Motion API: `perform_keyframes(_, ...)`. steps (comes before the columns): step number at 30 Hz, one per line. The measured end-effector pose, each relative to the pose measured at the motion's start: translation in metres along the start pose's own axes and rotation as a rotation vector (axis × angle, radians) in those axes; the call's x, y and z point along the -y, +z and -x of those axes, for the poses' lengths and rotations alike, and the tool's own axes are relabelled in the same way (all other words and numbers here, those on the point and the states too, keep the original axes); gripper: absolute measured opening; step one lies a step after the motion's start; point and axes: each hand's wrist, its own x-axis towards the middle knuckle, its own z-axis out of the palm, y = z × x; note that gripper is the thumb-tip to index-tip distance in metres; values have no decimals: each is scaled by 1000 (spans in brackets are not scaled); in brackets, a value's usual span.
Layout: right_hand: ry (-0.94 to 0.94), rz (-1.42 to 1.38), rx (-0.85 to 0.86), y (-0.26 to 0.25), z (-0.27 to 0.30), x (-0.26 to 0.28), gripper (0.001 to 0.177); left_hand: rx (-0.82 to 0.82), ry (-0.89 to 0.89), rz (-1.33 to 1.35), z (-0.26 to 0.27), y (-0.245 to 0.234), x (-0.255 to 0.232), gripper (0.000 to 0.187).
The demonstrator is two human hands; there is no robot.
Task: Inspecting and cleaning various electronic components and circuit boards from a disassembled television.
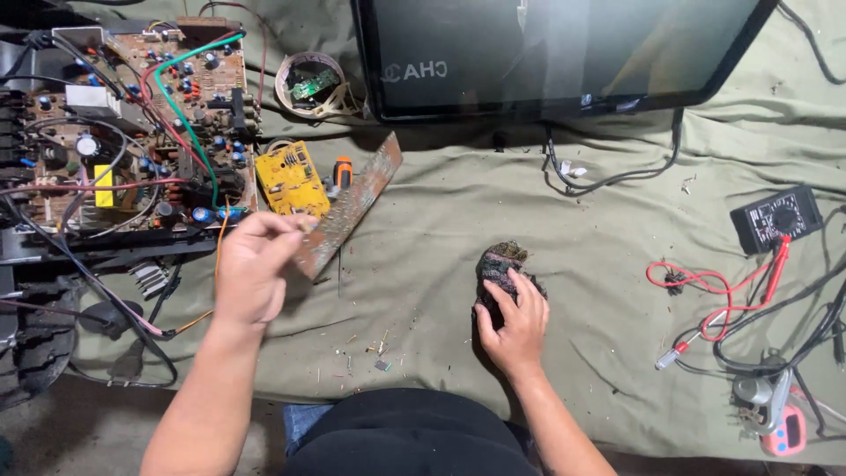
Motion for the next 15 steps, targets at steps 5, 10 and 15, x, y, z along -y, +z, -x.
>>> perform_keyframes(5,-7,-2,1,0,0,-1,38,-37,152,126,-17,-3,-35,12)
perform_keyframes(10,0,7,5,-2,-2,2,37,-112,413,-114,-60,14,-27,16)
perform_keyframes(15,14,-48,-26,-13,-12,22,43,-145,656,-641,-112,55,-13,14)
